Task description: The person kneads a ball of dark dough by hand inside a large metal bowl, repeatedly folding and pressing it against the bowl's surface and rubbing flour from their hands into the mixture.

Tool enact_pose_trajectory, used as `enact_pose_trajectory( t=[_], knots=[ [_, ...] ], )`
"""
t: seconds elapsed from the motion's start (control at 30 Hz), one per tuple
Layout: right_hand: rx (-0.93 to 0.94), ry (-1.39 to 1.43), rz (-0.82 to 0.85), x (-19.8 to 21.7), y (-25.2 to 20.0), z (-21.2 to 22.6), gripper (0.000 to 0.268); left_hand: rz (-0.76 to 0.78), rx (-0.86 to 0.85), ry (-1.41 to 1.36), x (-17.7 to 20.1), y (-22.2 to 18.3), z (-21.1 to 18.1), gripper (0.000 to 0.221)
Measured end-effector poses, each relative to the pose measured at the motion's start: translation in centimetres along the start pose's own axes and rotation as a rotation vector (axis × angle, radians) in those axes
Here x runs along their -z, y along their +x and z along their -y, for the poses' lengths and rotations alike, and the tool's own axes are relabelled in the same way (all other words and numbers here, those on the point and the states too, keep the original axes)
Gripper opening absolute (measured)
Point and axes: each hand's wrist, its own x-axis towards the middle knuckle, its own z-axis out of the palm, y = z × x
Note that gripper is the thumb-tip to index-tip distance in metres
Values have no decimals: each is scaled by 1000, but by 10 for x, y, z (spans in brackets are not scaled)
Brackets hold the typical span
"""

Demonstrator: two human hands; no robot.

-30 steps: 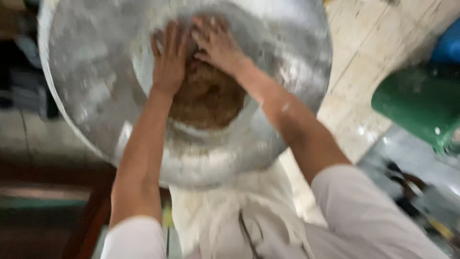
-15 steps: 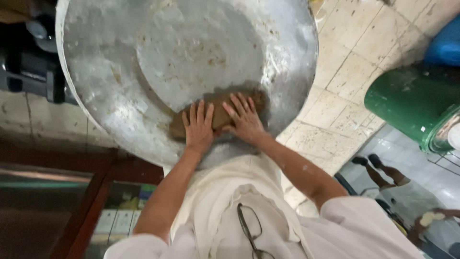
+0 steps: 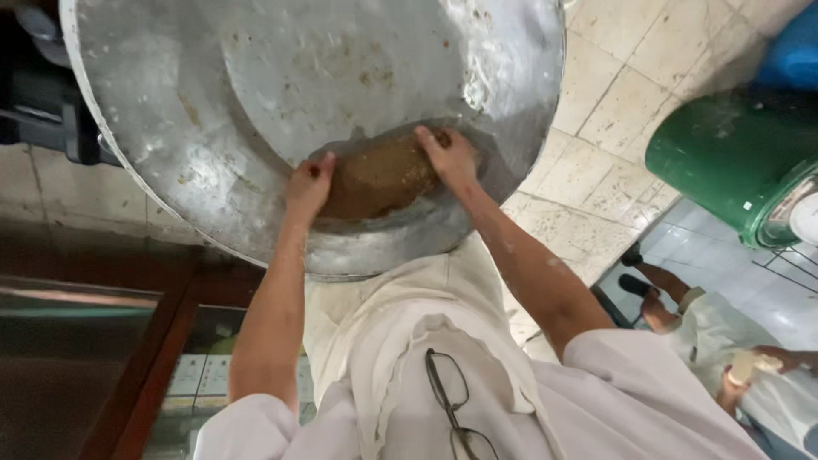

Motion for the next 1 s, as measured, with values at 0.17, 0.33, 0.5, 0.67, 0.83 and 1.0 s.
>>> enact_pose_trajectory(
  t=[0.17,0.33,0.5,0.67,0.83,1.0],
  knots=[
    [-347,639,244,-5,1,4,63,-8,-106,-287,-17,-20,-4,71],
    [1140,-237,-253,63,-23,25,53,-84,-411,-404,-42,-72,-33,60],
    [631,328,-20,133,-67,141,38,-164,-661,-621,-44,-94,-71,73],
    [1222,-224,-276,37,-44,192,37,-401,-438,-544,-25,-84,-86,80],
    [1222,-478,-58,-34,16,178,29,-652,-931,53,20,-67,-105,58],
    [886,-170,-532,-42,-28,153,46,-484,-1205,414,52,-37,-164,56]
  ],
)
